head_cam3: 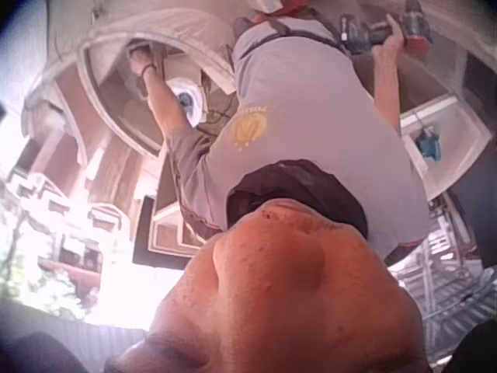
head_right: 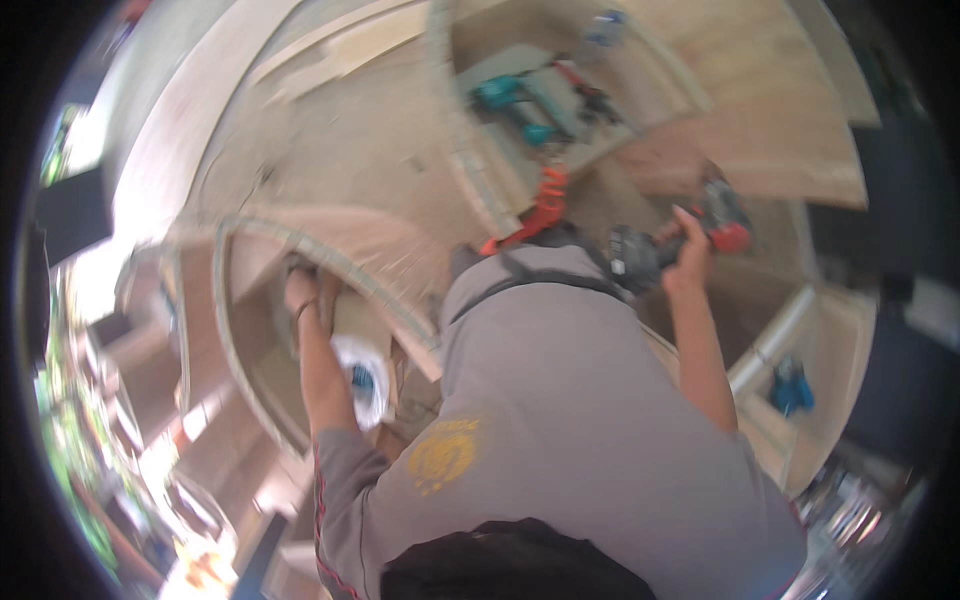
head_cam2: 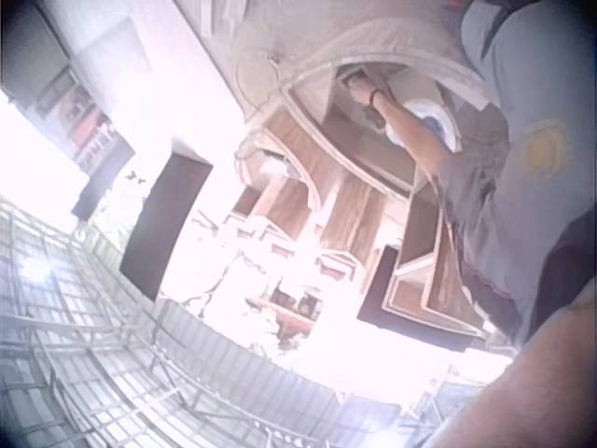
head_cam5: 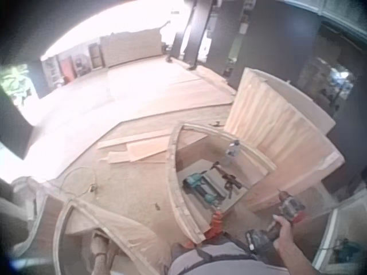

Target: The person assembles a curved wooden furniture piece using a nail gun, a cordless drill, and a hammer. They secure wooden panels, apply glue to the edges, and handle a yellow extension cord.

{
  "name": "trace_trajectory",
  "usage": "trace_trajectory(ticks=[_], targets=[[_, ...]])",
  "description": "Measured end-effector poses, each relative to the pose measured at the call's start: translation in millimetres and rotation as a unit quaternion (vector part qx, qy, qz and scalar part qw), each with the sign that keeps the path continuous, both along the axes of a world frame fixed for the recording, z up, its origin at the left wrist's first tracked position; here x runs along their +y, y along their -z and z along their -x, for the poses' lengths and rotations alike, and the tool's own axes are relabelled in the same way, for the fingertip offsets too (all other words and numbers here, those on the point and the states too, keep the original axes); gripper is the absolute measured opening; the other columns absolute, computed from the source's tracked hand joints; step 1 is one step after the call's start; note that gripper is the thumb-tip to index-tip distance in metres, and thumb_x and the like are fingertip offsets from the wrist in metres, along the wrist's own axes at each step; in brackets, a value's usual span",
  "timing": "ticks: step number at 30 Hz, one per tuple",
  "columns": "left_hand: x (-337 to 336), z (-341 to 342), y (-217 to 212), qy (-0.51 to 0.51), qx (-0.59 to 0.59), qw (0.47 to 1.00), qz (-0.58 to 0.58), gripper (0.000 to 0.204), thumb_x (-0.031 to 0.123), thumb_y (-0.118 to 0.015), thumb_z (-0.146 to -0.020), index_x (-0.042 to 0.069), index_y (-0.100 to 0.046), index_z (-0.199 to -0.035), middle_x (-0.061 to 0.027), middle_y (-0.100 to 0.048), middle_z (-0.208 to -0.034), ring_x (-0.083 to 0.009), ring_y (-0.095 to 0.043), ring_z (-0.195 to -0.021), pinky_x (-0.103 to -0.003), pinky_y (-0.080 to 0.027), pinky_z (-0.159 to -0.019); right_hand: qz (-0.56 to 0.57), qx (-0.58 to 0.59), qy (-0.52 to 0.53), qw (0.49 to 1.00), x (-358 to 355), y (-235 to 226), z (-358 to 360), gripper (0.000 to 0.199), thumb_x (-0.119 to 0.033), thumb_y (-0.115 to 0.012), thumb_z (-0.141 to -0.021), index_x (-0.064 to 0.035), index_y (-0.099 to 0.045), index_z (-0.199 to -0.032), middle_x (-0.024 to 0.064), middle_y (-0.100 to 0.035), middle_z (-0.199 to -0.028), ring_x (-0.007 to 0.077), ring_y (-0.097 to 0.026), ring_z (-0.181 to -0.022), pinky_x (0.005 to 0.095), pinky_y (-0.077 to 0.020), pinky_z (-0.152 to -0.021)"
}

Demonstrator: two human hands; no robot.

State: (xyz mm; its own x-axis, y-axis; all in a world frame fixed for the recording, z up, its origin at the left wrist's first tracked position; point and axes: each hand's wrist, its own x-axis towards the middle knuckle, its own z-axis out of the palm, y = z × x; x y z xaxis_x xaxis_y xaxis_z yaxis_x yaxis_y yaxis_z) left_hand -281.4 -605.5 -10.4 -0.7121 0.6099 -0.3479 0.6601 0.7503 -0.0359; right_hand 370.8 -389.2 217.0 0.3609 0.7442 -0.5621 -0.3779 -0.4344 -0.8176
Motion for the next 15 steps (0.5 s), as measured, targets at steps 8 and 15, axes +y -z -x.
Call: trace_trajectory(ticks=[8,15], targets=[[16.9,-1.8,-6.6,0.075,0.031,0.996,0.034,0.024,0.027,-0.059,-0.094,0.016,-0.078,-0.104,-0.0161,-0.074,-0.106,-0.0356,-0.072,-0.1,-0.05,-0.058,-0.085,-0.07,-0.055,0.019,0.996,-2.3,-14.6,16.3,0.018,-0.01,-0.075,-0.082,-0.0069,-0.058,-0.088,0.0046,-0.058,-0.067,0.0179,-0.059,-0.058,0.0334,-0.0484,-0.058],[20.2,-7.1,-19.4,0.093,0.032,0.993,0.059,0.026,0.026,-0.057,-0.096,0.018,-0.074,-0.115,-0.0158,-0.073,-0.115,-0.0349,-0.07,-0.106,-0.048,-0.057,-0.088,-0.066,-0.04,0.047,0.996,-9.0,-7.6,10.2,0.019,-0.01,-0.074,-0.083,-0.0066,-0.057,-0.091,0.0044,-0.058,-0.068,0.0173,-0.058,-0.058,0.0328,-0.0479,-0.057]])
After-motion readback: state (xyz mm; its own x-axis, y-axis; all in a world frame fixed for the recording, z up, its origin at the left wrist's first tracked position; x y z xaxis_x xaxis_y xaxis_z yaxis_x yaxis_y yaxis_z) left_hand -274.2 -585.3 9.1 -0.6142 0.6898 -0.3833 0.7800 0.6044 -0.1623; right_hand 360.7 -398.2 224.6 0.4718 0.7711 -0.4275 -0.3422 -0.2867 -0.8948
